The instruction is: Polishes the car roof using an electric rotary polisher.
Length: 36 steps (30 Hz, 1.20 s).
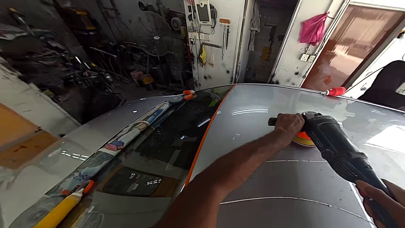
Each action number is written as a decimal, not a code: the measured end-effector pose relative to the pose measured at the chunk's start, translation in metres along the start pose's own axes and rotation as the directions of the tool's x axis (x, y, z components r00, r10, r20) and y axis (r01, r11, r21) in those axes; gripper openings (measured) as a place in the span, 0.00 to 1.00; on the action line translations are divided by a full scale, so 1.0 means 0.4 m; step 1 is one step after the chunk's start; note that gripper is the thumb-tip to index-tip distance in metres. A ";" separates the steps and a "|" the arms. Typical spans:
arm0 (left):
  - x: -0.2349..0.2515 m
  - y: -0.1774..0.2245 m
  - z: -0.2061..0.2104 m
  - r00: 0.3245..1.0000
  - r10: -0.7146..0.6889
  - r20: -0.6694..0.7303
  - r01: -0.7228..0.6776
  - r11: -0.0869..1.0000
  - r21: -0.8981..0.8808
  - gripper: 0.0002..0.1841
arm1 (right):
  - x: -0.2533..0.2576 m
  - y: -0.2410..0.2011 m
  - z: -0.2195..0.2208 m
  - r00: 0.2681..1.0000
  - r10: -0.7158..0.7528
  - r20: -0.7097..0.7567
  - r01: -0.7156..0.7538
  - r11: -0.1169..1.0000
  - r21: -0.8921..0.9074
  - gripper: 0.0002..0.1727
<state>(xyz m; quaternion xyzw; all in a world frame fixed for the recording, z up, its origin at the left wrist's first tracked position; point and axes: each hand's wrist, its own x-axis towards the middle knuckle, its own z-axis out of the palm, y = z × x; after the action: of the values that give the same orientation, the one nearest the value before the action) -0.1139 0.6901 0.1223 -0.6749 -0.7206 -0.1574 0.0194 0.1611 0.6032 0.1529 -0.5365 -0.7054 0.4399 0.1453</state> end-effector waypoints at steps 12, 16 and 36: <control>-0.251 -0.542 -0.051 0.912 -0.410 0.014 0.409 0.911 0.059 0.14 | 0.151 -0.329 0.385 0.961 -0.008 0.276 0.070 0.973 -0.218 0.21; -0.310 -0.631 -0.043 0.861 -0.507 0.024 0.502 0.858 0.107 0.18 | 0.160 -0.375 0.450 0.943 -0.005 0.332 0.108 0.951 -0.291 0.23; 0.119 -0.050 0.004 0.997 -0.036 0.064 0.025 0.984 0.175 0.13 | 0.121 -0.038 -0.006 0.999 0.043 0.004 -0.043 0.997 0.070 0.20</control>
<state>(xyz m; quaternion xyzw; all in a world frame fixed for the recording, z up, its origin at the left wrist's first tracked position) -0.1373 0.7358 0.1285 -0.6644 -0.7422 -0.0712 0.0518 0.1347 0.6468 0.1529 -0.5455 -0.6780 0.4681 0.1537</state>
